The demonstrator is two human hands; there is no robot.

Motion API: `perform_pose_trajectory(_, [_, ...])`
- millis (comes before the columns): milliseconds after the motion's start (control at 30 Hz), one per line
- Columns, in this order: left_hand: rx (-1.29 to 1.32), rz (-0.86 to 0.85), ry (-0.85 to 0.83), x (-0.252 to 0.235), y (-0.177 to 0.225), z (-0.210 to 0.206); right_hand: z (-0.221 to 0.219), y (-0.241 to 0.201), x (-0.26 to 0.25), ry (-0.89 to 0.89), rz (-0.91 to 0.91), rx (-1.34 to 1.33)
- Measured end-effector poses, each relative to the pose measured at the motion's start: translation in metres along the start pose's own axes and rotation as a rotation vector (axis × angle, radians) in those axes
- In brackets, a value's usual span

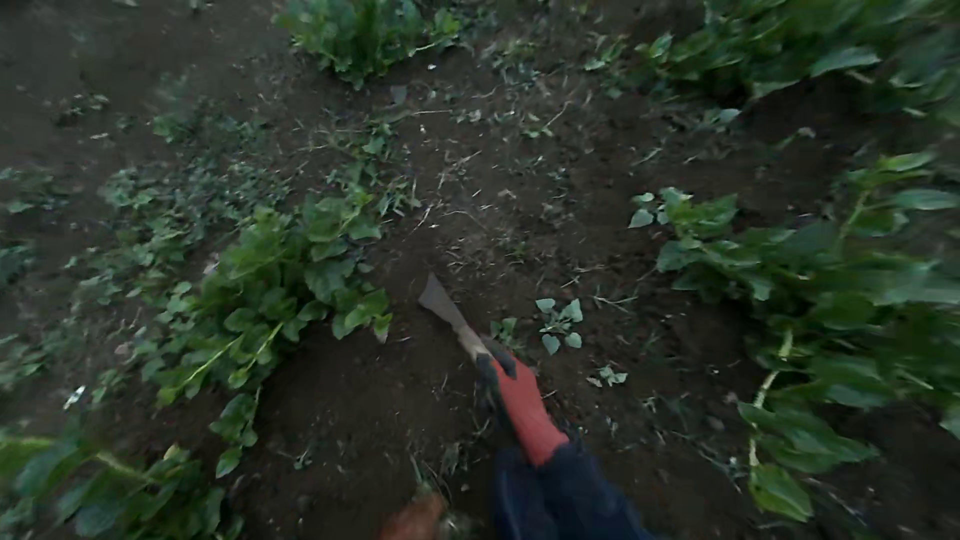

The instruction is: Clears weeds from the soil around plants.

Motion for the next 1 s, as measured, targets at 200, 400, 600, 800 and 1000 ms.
perform_pose_trajectory(200, [0.160, -0.015, 0.727, -0.024, 0.028, 0.101, 0.088, 0.048, 0.095, 0.231, -0.106, -0.216])
perform_pose_trajectory(400, [-0.067, 0.101, 0.815, -0.121, 0.065, 0.149, 0.105, 0.033, 0.014, 0.314, -0.177, -0.346])
perform_pose_trajectory(600, [-0.167, -0.074, 0.423, -0.158, 0.121, 0.033, 0.127, 0.006, 0.052, 0.328, -0.097, -0.190])
perform_pose_trajectory(800, [0.200, -0.365, 0.004, -0.114, 0.151, -0.005, 0.127, -0.020, -0.027, 0.313, -0.159, -0.268])
perform_pose_trajectory(1000, [0.183, -0.098, 0.163, -0.016, 0.076, 0.098, 0.125, -0.065, -0.033, 0.344, -0.076, -0.294])
Point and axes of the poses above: each hand's wrist, its own x-axis away from the middle knuckle, its own z-axis out of the back of the hand, y = z × x, the point moved 7 cm from there along -x, towards the middle knuckle, and after that the axes turned 2 degrees about z, right-handed, at the moved point
